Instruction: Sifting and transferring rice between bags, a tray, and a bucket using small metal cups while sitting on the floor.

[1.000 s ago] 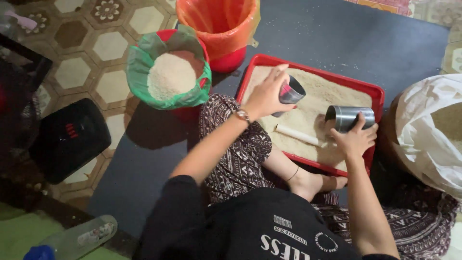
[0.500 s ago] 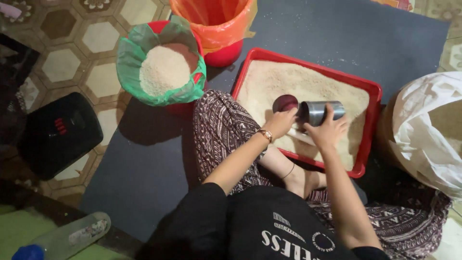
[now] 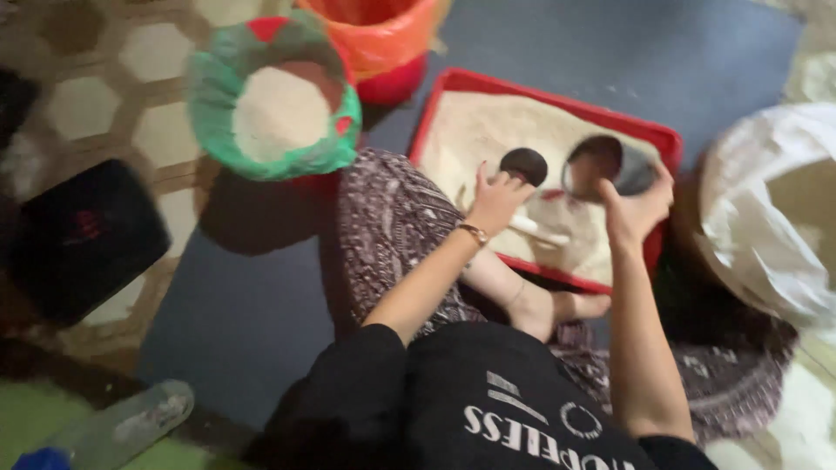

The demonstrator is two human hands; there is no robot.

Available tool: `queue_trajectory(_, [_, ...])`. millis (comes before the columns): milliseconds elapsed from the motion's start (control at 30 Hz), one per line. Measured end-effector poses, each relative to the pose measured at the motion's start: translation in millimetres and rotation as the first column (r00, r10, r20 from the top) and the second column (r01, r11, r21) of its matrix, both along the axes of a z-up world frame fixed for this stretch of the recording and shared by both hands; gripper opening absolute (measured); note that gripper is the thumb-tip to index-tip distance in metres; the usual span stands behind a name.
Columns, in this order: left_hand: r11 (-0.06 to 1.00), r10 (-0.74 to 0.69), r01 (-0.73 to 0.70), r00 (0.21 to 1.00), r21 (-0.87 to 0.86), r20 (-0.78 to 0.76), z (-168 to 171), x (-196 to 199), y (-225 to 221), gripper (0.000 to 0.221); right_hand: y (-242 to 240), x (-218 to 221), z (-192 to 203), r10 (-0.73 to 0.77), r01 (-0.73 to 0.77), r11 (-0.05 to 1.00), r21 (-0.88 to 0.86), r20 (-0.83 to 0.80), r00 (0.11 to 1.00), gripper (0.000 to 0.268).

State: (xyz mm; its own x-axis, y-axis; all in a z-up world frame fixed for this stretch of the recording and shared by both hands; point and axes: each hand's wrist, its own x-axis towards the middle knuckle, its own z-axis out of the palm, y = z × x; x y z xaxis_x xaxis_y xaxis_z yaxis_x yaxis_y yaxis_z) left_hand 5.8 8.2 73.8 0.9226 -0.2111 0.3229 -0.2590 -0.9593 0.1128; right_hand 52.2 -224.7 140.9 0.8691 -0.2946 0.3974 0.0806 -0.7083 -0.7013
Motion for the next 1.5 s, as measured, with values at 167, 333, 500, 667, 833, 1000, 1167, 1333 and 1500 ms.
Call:
queue_trajectory(167, [0.991, -0.12, 0.114, 0.987, -0.063, -0.102, -5.4, 1.0, -0.6, 0.021, 27.9, -25.1, 74.4, 0.064, -0.055, 0.981, -0.187, 0.044, 0.997, 0.093])
queue_trajectory(333, [0.988, -0.13, 0.131, 0.991, -0.081, 0.02, 7.1, -2.2, 3.5, 0.021, 45.3, -33.5, 102.4, 0.217, -0.191, 0.938, -0.29, 0.062, 0.974, 0.103])
queue_trajectory(500, [0.954, -0.081, 0.044, 0.99, -0.296, -0.112, -15.5, 4.1, 4.8, 0.044, 61.8, -30.8, 110.0, 0.243, -0.191, 0.901, -0.389, 0.09, 0.966, 0.096])
queue_trajectory(667, [0.975, -0.139, 0.119, 0.985, -0.186, -0.098, -9.2, 1.5, 6.0, 0.038, 67.8, -27.1, 107.4, 0.239, -0.179, 0.9, -0.398, 0.107, 0.965, 0.089])
queue_trajectory(833, [0.986, -0.13, 0.128, 0.991, -0.106, -0.012, 14.8, -4.1, 4.4, 0.021, 60.7, -21.1, 94.0, 0.227, -0.165, 0.887, -0.431, 0.097, 0.969, 0.091])
queue_trajectory(1000, [0.958, -0.227, 0.254, 0.956, -0.137, 0.186, 37.1, -7.1, 2.2, 0.026, 37.7, -13.4, 55.0, 0.163, -0.151, 0.856, -0.495, -0.02, 0.986, 0.093])
queue_trajectory(1167, [0.861, -0.497, 0.5, 0.866, -0.097, 0.05, -17.7, -6.8, 0.8, 0.018, 14.8, -17.5, 10.3, -0.016, -0.136, 0.82, -0.556, -0.259, 0.966, 0.097])
queue_trajectory(1333, [0.903, -0.409, 0.42, 0.905, 0.088, -0.115, -72.9, -4.6, -5.7, 0.046, -4.2, -11.6, -15.9, -0.217, -0.118, 0.839, -0.532, -0.525, 0.823, 0.091])
queue_trajectory(1500, [0.876, -0.482, 0.476, 0.867, -0.079, -0.125, -5.5, -10.2, 1.4, 0.031, -10.3, 10.8, -25.8, -0.198, -0.232, 0.839, -0.492, -0.673, 0.713, 0.1])
